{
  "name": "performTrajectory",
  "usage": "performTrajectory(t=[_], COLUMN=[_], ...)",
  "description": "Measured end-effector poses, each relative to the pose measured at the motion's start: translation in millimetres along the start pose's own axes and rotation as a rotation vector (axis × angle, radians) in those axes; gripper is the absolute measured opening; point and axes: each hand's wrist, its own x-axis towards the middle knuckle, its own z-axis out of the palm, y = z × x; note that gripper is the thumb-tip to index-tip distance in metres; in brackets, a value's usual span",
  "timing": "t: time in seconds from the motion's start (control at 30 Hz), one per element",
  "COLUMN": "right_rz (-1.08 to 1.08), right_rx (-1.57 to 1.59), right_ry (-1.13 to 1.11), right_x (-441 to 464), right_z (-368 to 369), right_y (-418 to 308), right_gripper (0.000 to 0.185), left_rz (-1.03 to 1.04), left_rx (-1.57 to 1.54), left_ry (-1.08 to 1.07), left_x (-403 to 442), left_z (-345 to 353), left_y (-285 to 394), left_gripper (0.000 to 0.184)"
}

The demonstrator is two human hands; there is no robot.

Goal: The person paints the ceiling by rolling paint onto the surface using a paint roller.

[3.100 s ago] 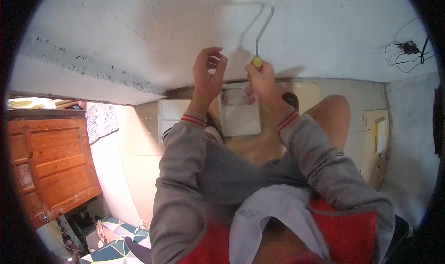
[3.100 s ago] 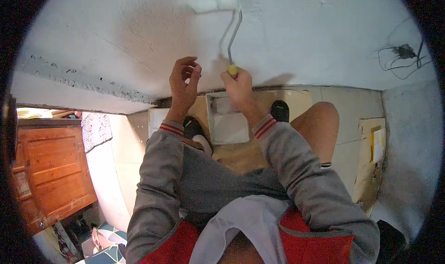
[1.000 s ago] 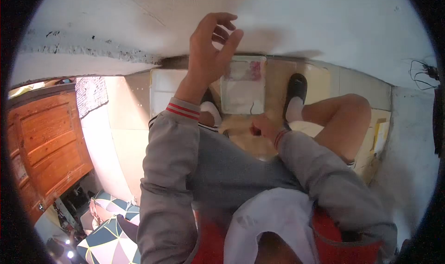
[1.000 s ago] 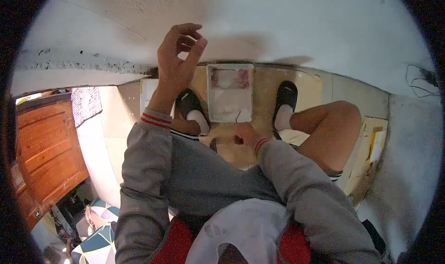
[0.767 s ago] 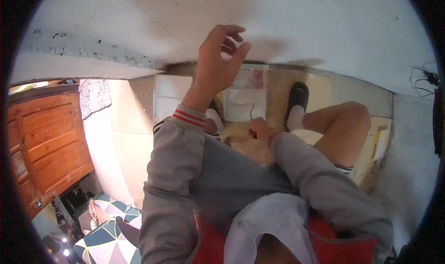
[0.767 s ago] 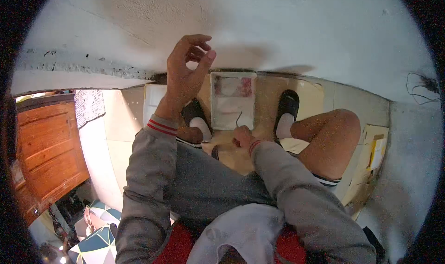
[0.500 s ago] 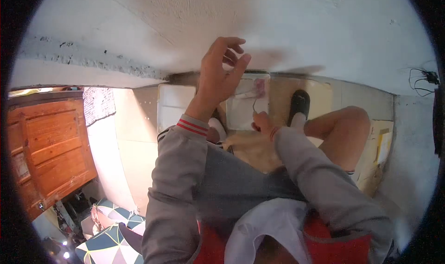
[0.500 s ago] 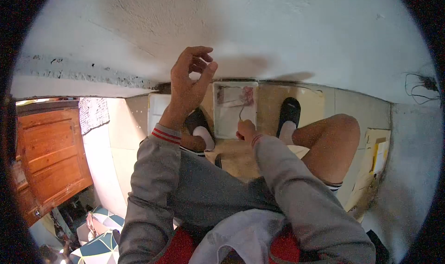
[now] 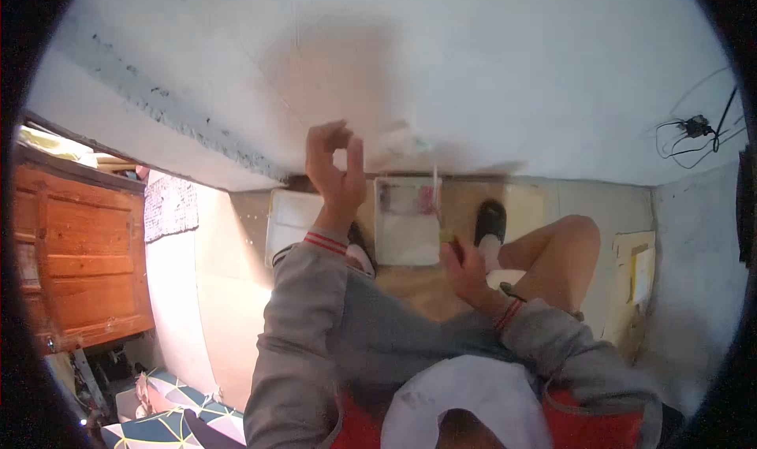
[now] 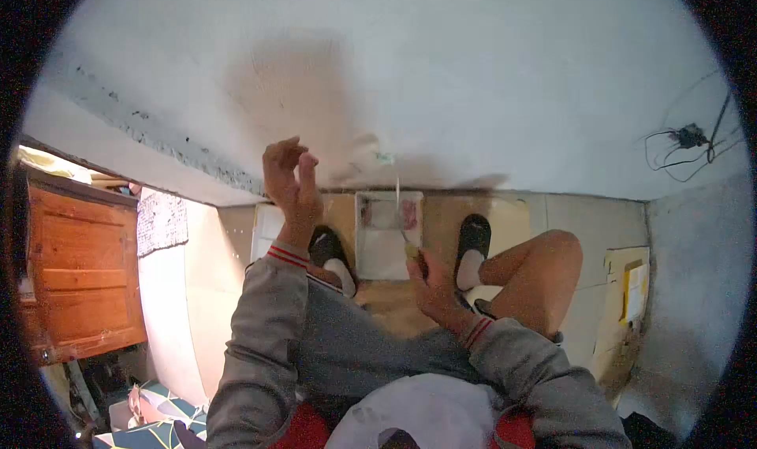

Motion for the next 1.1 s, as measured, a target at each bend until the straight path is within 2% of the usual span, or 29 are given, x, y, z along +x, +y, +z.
performTrajectory(t=[0.07, 0.13, 0.2, 0.23, 0.3, 0.33, 0.4, 0.53, 0.63, 0.7, 0.87, 1.1], right_rz=[-0.087, -0.167, -0.424, -0.44, -0.45, -0.464, -0.646, -0.589, -0.574, -0.488, -0.399, -0.438], right_rx=[0.063, 0.128, 0.111, 0.116, 0.401, 0.401, 0.333, 0.461, 0.437, 0.286, 0.259, 0.299], right_ry=[0.05, 0.098, 0.205, 0.21, 0.166, 0.173, 0.17, 0.184, 0.178, 0.13, 0.199, 0.27], right_x=[14.8, 35.1, 63.1, 73.9, 93.8, 108.5, 134.8, 168.3, 182.5, 180.1, 168.9, 161.1], right_z=[-15.0, -28.9, -41.7, -47.7, -58.2, -62.9, -71.1, -67.4, -63.1, -60.1, -45.2, -47.7], right_y=[-23.3, -48.2, -79.1, -103.9, -152.6, -161.9, -178.8, -168.4, -134.0, -112.7, -81.2, -132.8], right_gripper=[0.033, 0.032, 0.033, 0.033, 0.033, 0.033, 0.034, 0.033, 0.03, 0.027, 0.027, 0.033], left_rz=[0.06, 0.076, 0.073, 0.09, 0.063, 0.066, 0.069, 0.059, 0.061, 0.04, 0.043, 0.02], left_rx=[-0.03, -0.043, -0.026, -0.028, -0.072, -0.029, -0.048, -0.087, -0.087, -0.089, -0.092, -0.138], left_ry=[0.074, 0.047, -0.022, -0.019, -0.086, -0.105, -0.101, -0.135, -0.179, -0.214, -0.298, -0.254], left_x=[-0.3, 1.8, 3.7, 6.0, 10.8, 12.7, 15.6, 23.0, 24.7, 23.7, 22.8, 21.2], left_z=[1.5, 6.9, 11.6, 14.4, 23.2, 26.3, 33.8, 41.4, 47.7, 48.9, 55.7, 68.6], left_y=[1.2, 13.0, 23.6, 27.6, 35.2, 35.9, 39.8, 47.3, 49.9, 51.3, 52.8, 54.7], left_gripper=[0.031, 0.031, 0.027, 0.027, 0.021, 0.019, 0.019, 0.021, 0.022, 0.022, 0.024, 0.023])
